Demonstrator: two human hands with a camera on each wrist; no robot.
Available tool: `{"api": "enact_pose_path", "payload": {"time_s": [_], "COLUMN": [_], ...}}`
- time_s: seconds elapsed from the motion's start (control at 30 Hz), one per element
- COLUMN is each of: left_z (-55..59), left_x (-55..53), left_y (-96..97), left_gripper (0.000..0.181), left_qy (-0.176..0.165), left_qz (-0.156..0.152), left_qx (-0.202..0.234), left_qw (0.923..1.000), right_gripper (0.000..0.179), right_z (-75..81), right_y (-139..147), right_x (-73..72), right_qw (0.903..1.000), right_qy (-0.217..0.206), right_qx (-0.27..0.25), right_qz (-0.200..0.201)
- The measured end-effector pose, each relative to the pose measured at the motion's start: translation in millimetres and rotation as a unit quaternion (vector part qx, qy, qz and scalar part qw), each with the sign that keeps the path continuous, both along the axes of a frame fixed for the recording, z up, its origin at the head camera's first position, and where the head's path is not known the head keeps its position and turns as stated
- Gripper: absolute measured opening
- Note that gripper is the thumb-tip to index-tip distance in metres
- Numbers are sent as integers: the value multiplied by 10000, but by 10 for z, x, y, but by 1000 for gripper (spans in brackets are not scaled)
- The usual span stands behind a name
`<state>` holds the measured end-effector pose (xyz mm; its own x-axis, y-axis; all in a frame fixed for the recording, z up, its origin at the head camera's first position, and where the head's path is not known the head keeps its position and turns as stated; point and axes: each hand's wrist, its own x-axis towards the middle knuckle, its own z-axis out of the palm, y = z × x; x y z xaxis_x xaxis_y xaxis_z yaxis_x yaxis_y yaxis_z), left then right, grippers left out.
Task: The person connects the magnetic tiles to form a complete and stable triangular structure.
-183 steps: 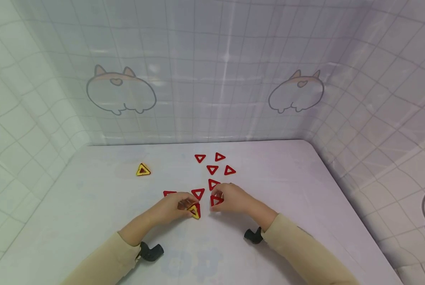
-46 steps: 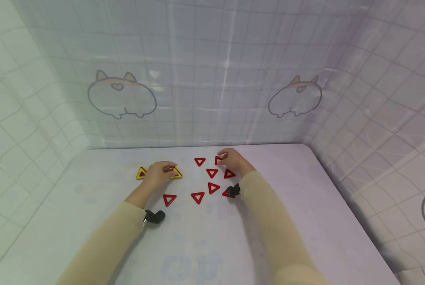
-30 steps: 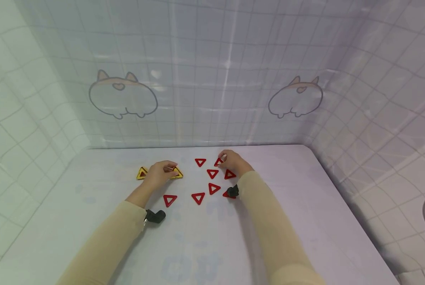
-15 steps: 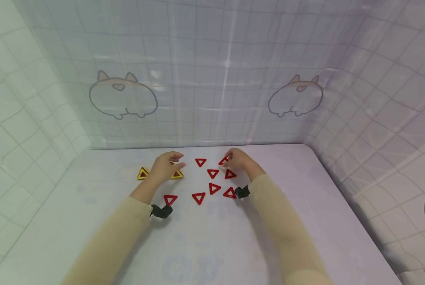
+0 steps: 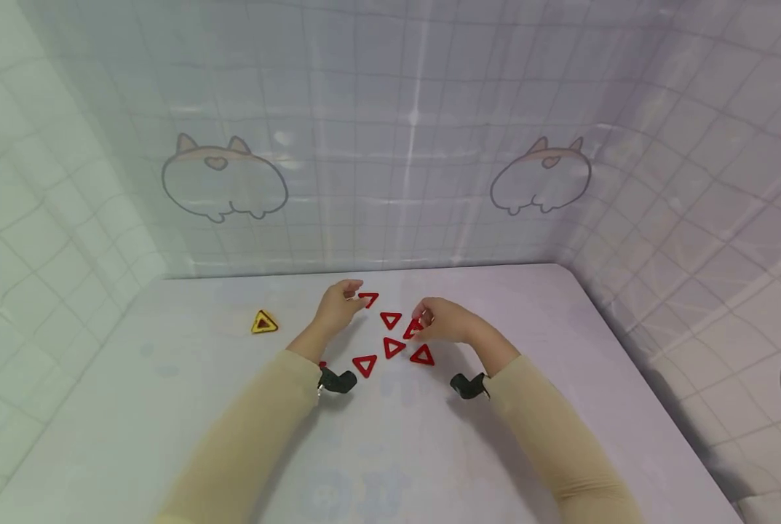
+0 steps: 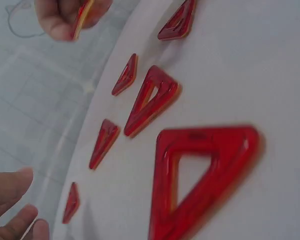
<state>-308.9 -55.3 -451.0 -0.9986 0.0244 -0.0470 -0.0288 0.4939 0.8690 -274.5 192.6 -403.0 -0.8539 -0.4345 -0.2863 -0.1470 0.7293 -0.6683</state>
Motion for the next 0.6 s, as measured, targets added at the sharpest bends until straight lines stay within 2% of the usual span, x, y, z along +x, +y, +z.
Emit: {"api": "enact_pose_path", "payload": {"time_s": [0.1,0.2,0.43,0.6], "left_z": [-75,-134,-248,-254], "left_x": [-44,-96,-195,-197], "left_y": [70,117,168,172], "left_gripper": [53,57,54,50], "left_qy": [-193,-234,-284,-102], "left_qz": [143,171,235,282], "left_qx": [84,-6,-651,-1098], "left_qw": [9997,9996,9972,9935], "right_gripper": [37,34,33,35], "right_z": [-10,-35,-160,-202], "right_y": [-10,-21,-53,-94], "right_x": [173,321,563,682], "right_qw": [9995,9982,9953,9924], "right_qy": [-107,-164,-295,-321], "right_qx": [57,100,143,219], "right_qz": [294,570,916,1164]}}
